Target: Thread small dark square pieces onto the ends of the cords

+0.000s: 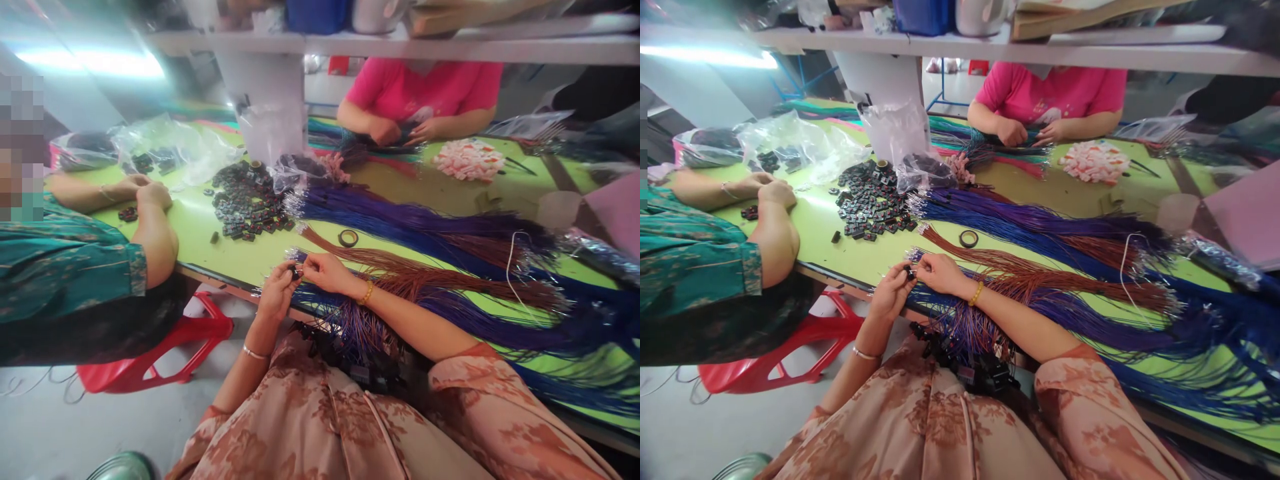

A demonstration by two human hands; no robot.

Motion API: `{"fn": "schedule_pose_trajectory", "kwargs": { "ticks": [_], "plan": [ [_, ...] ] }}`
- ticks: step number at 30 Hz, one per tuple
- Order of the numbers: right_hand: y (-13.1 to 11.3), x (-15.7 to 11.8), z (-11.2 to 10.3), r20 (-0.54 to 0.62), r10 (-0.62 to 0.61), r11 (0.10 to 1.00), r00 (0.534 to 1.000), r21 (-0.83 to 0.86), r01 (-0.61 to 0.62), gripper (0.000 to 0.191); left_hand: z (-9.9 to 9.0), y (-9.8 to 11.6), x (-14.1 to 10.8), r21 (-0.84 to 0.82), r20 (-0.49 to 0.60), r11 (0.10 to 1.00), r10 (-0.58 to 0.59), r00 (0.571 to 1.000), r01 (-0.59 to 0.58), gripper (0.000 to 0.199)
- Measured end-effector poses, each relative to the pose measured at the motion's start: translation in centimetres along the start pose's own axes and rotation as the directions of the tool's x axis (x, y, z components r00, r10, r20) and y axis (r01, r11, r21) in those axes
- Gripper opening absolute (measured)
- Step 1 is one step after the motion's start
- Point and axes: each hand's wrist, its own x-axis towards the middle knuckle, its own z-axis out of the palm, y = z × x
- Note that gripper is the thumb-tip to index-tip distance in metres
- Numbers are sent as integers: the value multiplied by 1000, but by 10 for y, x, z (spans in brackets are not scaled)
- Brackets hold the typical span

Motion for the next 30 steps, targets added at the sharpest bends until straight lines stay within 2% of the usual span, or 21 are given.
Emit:
{"fn": "schedule_pose_trajectory", "kwargs": {
  "ticks": [9,16,21,26,30],
  "plan": [
    [-7,-4,-1,33,-6,991,999,-132,10,19,-2,0,0,-4,19,1000,1,1000,-1,23],
    [-8,-4,1,27,-9,984,1000,-179,14,17,-1,2,-2,8,26,1000,0,1000,0,28],
    [-8,-6,2,49,-115,956,992,-267,124,15,-2,-1,-2,99,-4,995,19,1000,-18,36],
    [-7,-6,6,105,-237,866,966,-427,258,18,0,-5,0,136,-33,991,20,999,-15,36],
    [-7,-5,4,129,-239,848,962,-455,272,19,3,-6,0,99,-82,994,59,995,-51,33]
  ]
}}
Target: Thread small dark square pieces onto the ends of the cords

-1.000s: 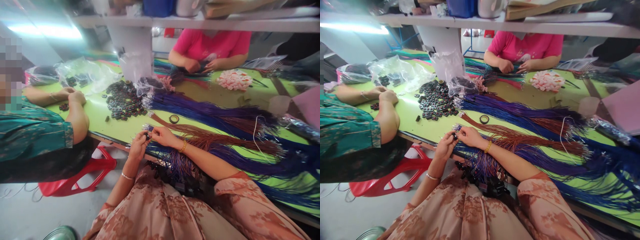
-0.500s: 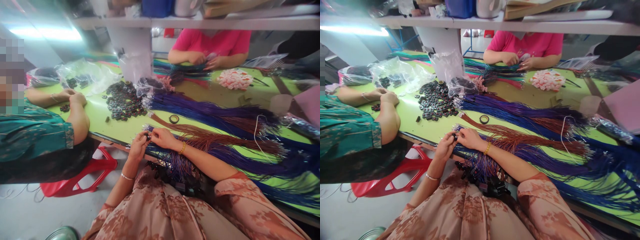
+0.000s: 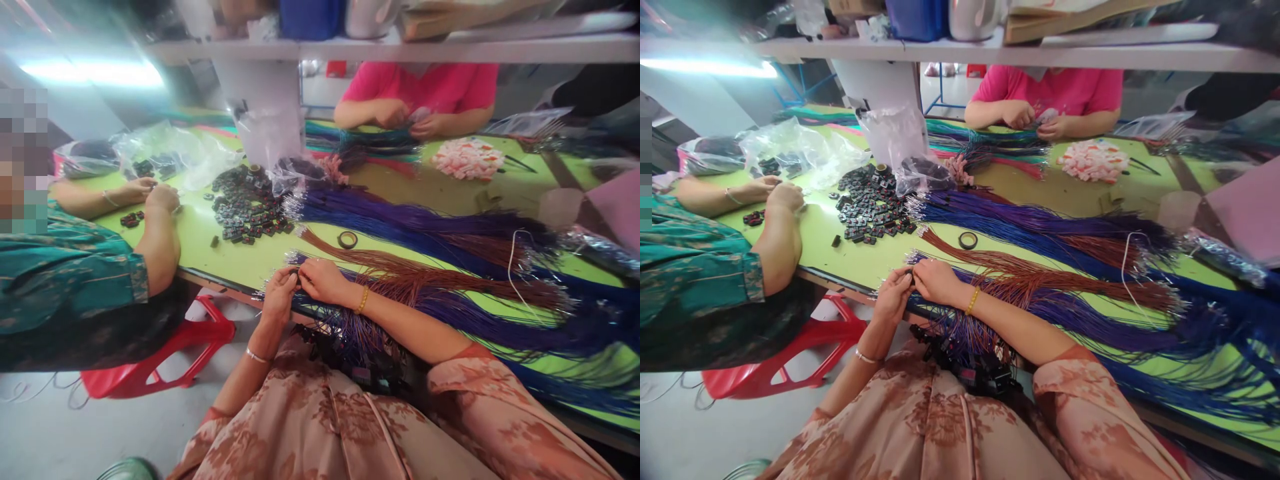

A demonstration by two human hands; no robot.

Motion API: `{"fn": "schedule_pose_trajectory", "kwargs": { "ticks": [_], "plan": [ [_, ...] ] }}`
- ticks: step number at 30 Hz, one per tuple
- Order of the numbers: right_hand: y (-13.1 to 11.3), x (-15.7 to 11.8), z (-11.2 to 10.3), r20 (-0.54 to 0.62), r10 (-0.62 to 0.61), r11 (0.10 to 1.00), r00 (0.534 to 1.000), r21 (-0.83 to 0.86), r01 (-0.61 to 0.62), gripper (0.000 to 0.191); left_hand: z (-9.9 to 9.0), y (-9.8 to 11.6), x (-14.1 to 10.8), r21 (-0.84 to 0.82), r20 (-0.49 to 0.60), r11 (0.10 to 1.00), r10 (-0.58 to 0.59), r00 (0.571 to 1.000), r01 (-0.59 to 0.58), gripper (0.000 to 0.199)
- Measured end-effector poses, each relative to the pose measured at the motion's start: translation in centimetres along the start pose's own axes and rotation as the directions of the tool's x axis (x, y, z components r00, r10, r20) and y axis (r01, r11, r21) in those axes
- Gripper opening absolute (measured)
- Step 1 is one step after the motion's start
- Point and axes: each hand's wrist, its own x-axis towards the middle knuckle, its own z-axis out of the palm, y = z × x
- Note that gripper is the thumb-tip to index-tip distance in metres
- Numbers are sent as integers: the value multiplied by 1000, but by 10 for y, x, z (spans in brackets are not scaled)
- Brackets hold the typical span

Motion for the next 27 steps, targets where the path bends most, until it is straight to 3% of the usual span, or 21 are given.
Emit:
{"fn": "schedule_pose_trajectory", "kwargs": {
  "ticks": [9,12,14,16,18,21,27],
  "plan": [
    [-2,-3,2,44,73,995,996,71,-76,16,-3,-3,0,41,-7,999,0,1000,1,35],
    [10,2,-9,32,82,982,996,170,-86,19,-2,-1,-1,42,-4,999,-19,1000,20,36],
    [26,8,-21,-2,162,966,987,206,-158,22,1,1,-2,36,-4,999,-17,1000,17,35],
    [43,15,-32,3,265,958,964,113,-263,24,4,2,-2,32,4,999,-1,1000,1,34],
    [56,19,-37,117,318,948,941,-9,-319,22,6,3,-2,28,12,1000,11,1000,-11,33],
    [62,23,-33,256,350,936,901,-143,-322,22,6,2,1,27,21,1000,7,1000,-8,32],
    [54,26,-17,292,353,919,889,-289,-270,28,1,1,4,21,57,999,-25,998,24,35]
  ]
}}
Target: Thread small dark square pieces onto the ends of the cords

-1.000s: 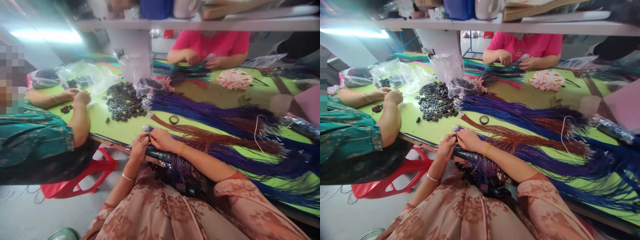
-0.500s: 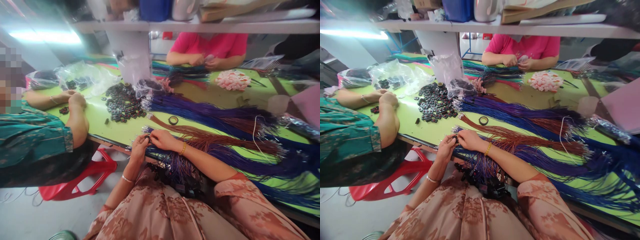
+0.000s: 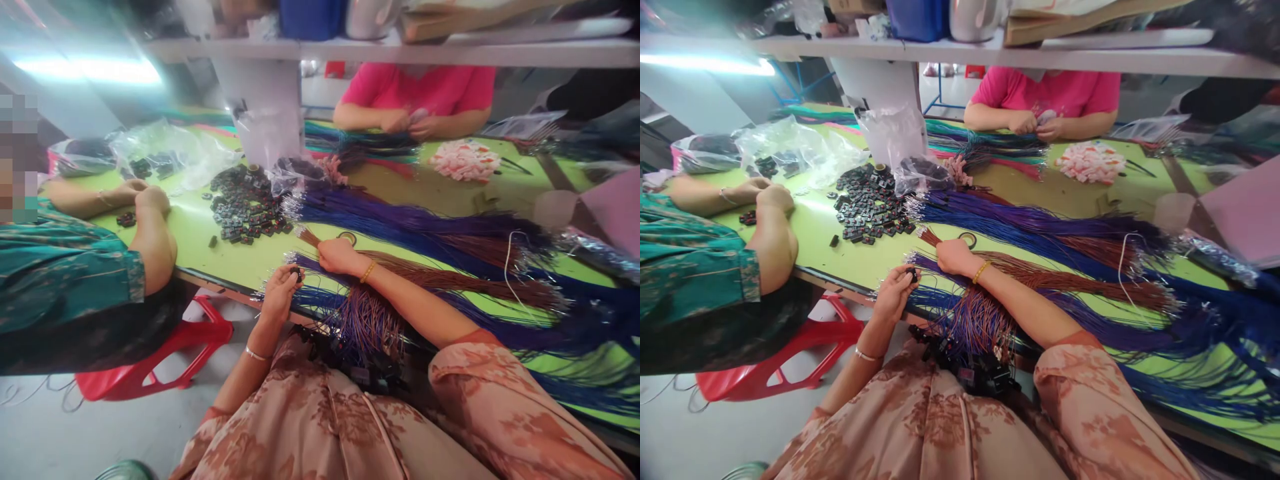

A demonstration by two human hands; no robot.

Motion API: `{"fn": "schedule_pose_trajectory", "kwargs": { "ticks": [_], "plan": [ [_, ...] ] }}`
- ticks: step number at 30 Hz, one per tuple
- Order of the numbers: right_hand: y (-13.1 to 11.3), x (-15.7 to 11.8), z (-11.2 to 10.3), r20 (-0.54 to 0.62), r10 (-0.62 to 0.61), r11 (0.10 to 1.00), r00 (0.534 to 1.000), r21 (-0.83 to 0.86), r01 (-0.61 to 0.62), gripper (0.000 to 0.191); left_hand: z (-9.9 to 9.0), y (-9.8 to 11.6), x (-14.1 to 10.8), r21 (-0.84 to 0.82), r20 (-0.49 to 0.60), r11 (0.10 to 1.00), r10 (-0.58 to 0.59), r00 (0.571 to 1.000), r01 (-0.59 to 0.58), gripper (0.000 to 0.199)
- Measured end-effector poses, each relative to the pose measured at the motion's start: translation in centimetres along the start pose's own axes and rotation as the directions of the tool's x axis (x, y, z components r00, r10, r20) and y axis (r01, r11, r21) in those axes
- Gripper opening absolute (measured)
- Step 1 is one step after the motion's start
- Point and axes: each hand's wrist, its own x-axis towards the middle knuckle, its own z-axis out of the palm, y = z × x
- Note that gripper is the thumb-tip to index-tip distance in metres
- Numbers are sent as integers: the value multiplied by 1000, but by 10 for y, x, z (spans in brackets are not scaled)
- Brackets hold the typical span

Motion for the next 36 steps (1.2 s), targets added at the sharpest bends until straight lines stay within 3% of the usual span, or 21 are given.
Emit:
{"fn": "schedule_pose_trajectory", "kwargs": {
  "ticks": [3,7,14,21,27,36],
  "plan": [
    [3,0,-1,-53,-5,1000,999,17,6,27,-1,0,0,-6,1,1000,-6,1000,6,36],
    [4,1,-8,-176,-8,979,984,201,44,19,-1,-1,0,-1,13,1000,-3,1000,3,35],
    [-29,11,-27,-352,-87,770,932,570,287,13,-2,-3,1,1,12,1000,11,1000,-11,35],
    [-29,-5,-13,-309,-74,673,948,686,276,11,-1,-2,-2,-16,17,1000,6,1000,-6,33],
    [-25,-26,7,-249,-105,711,963,658,248,13,0,0,-1,-30,21,999,-22,1000,23,32],
    [-33,-32,7,-232,-26,774,972,611,166,17,-1,-1,-1,-21,29,1000,-18,999,19,31]
  ]
}}
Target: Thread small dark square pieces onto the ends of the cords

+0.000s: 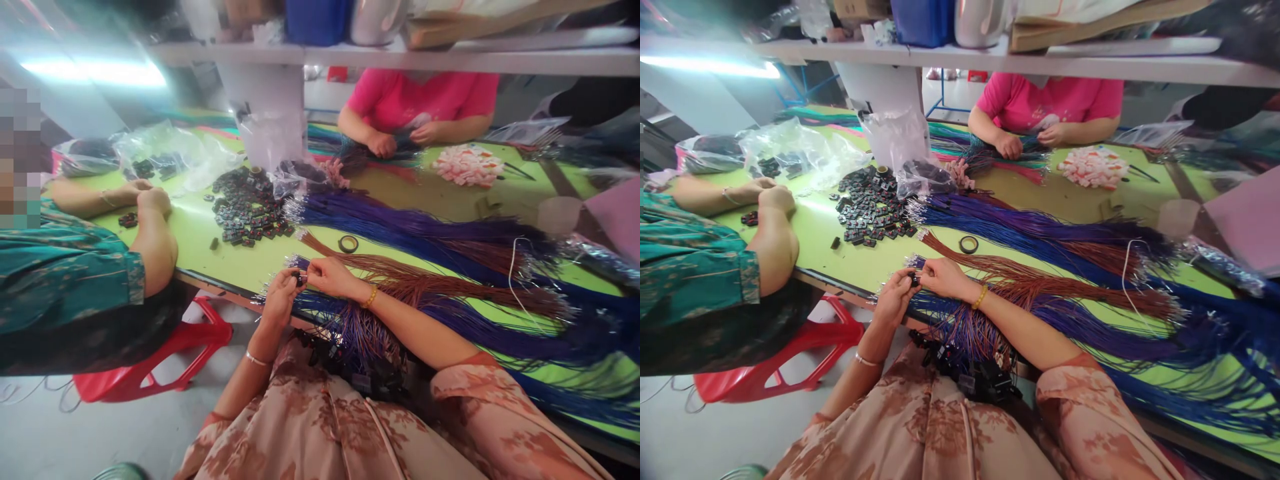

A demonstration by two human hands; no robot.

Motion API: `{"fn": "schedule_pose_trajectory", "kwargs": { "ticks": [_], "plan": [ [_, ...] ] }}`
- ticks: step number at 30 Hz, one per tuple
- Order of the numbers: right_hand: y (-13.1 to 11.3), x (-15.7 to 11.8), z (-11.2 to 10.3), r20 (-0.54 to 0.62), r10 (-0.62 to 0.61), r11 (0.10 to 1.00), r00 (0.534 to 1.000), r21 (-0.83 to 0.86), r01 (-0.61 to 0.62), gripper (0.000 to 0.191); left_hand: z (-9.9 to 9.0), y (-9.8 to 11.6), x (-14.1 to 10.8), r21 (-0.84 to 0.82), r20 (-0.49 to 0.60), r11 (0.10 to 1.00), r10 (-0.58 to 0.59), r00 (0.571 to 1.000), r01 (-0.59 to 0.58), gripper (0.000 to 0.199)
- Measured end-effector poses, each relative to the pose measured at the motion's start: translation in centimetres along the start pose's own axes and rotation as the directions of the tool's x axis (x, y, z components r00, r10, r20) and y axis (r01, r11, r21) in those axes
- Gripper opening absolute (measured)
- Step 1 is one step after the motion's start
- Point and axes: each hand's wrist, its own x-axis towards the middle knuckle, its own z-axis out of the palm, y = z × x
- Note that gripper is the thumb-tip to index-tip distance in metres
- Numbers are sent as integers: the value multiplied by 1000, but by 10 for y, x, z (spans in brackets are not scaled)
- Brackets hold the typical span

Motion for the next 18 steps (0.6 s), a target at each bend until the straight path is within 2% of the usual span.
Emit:
{"fn": "schedule_pose_trajectory", "kwargs": {
  "ticks": [7,12,15,18],
  "plan": [
    [-2,1,0,1,13,1000,1000,-14,-13,16,1,1,-2,0,10,1000,4,1000,-4,32],
    [-3,1,1,1,16,1000,1000,-11,-16,16,4,-1,-4,32,8,998,54,999,-54,34],
    [-1,0,3,14,-14,1000,1000,-23,15,14,4,-3,-4,91,2,994,66,998,-66,35],
    [3,-2,5,2,-116,987,993,-114,115,12,3,-3,-3,129,1,991,30,1000,-30,35]
  ]
}}
